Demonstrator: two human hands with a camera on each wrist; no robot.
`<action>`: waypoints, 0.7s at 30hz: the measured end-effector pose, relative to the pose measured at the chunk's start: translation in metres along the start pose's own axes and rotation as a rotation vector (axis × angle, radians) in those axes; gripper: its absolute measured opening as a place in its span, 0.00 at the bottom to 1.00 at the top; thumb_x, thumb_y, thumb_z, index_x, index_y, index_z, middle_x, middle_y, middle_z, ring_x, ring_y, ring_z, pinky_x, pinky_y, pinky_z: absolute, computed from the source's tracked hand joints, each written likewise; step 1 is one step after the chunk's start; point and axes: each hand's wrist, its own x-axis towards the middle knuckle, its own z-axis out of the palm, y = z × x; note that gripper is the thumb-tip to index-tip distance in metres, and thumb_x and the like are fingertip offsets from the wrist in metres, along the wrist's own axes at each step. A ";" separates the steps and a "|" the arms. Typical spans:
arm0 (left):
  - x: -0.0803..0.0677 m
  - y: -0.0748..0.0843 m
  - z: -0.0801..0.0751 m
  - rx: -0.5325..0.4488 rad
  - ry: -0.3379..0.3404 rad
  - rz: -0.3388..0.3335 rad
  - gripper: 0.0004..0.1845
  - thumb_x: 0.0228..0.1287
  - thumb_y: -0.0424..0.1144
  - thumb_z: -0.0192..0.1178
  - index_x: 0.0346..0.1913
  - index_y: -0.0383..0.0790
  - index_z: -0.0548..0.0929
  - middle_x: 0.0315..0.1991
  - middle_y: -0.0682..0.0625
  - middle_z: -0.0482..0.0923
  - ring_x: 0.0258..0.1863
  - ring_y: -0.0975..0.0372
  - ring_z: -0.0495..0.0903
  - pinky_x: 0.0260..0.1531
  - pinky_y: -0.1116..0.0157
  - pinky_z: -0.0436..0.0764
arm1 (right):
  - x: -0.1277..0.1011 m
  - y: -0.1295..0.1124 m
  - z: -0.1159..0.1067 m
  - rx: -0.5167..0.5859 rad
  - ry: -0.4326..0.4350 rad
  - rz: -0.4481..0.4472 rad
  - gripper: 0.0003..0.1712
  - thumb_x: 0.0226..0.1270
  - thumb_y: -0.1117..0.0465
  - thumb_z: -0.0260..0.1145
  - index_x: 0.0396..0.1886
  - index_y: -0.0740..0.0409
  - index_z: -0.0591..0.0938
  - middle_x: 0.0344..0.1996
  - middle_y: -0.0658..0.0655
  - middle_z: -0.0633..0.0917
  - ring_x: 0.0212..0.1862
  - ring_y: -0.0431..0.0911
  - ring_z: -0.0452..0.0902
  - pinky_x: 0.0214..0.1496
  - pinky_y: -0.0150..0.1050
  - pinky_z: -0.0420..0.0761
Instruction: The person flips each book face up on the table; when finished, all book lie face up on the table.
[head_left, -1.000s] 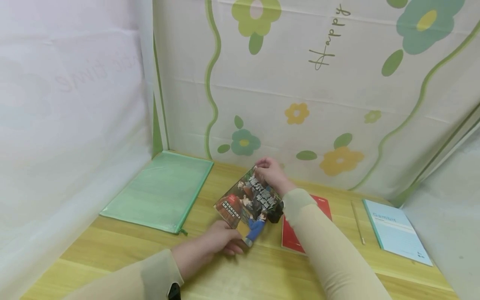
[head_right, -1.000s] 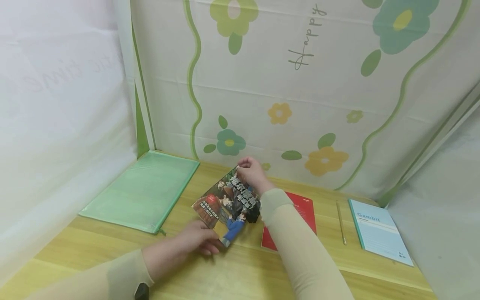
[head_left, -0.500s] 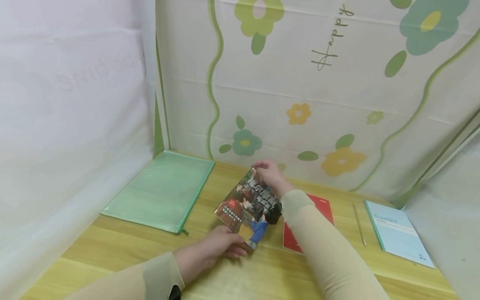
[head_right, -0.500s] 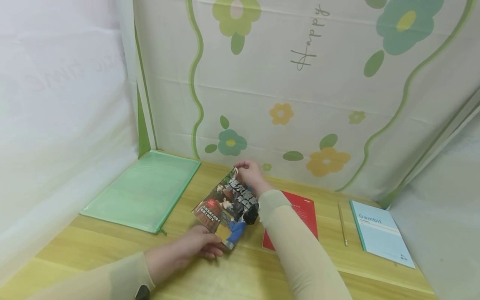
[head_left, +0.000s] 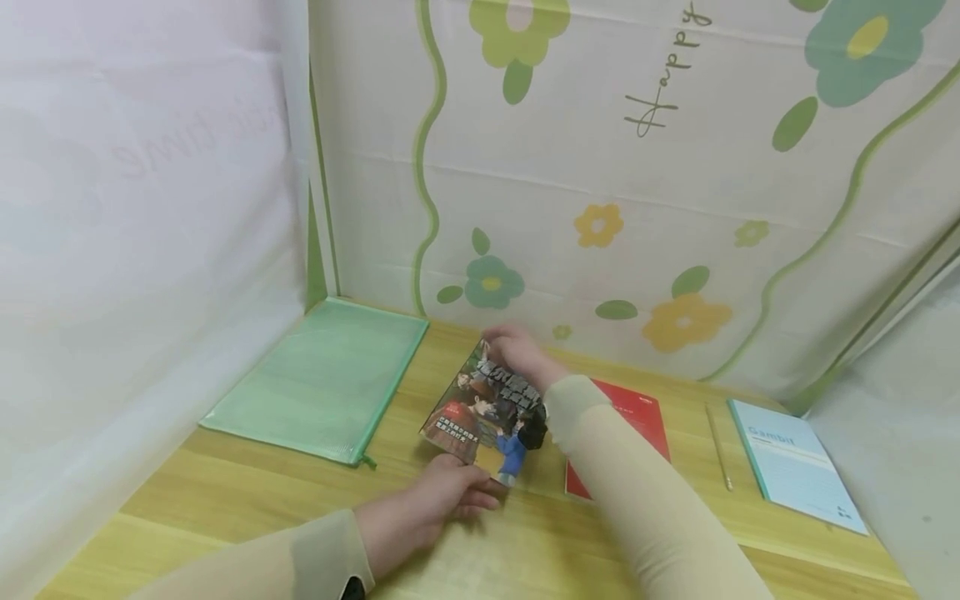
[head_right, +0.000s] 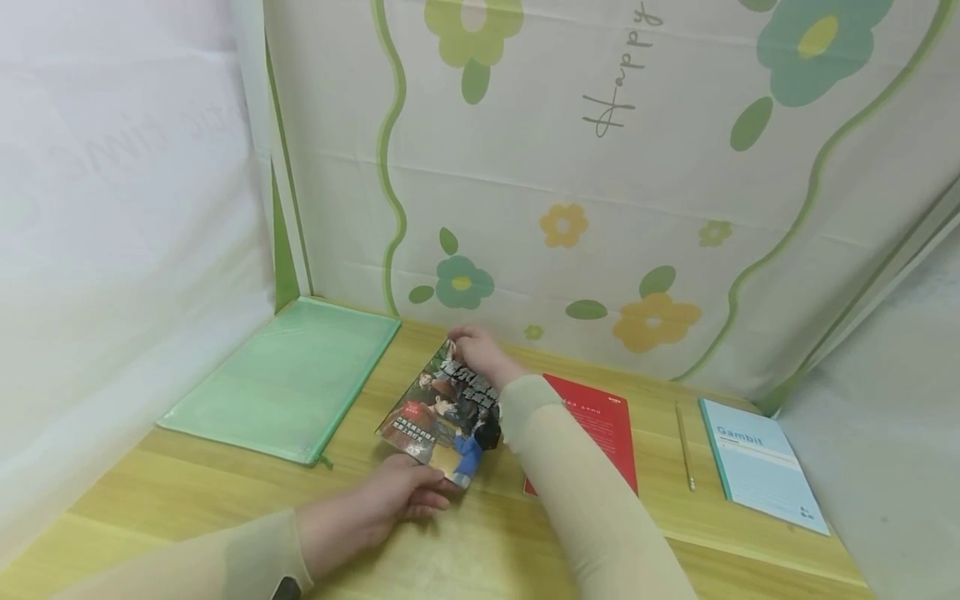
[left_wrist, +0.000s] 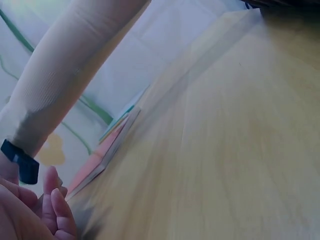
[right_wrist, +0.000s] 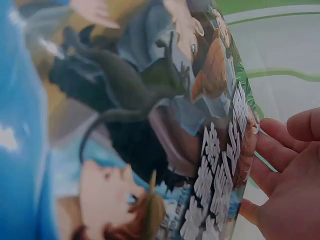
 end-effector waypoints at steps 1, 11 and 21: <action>0.000 0.000 0.002 -0.008 0.007 0.000 0.15 0.67 0.30 0.53 0.52 0.21 0.71 0.44 0.35 0.84 0.28 0.61 0.85 0.29 0.67 0.83 | 0.001 0.001 0.001 -0.023 -0.009 0.001 0.31 0.61 0.72 0.51 0.67 0.71 0.69 0.17 0.53 0.71 0.17 0.42 0.61 0.27 0.37 0.70; 0.003 -0.001 0.021 -0.035 0.088 -0.020 0.32 0.66 0.28 0.52 0.64 0.14 0.49 0.43 0.38 0.84 0.29 0.57 0.85 0.27 0.67 0.83 | 0.010 0.015 0.007 -0.189 -0.087 0.063 0.29 0.64 0.70 0.52 0.66 0.69 0.70 0.52 0.63 0.79 0.37 0.48 0.74 0.44 0.47 0.80; 0.013 -0.005 0.022 -0.041 0.059 -0.047 0.35 0.70 0.29 0.47 0.68 0.14 0.41 0.46 0.36 0.84 0.28 0.56 0.86 0.27 0.66 0.84 | 0.018 0.010 0.018 -0.379 -0.142 0.015 0.26 0.76 0.64 0.48 0.69 0.71 0.66 0.59 0.65 0.75 0.58 0.57 0.73 0.64 0.52 0.72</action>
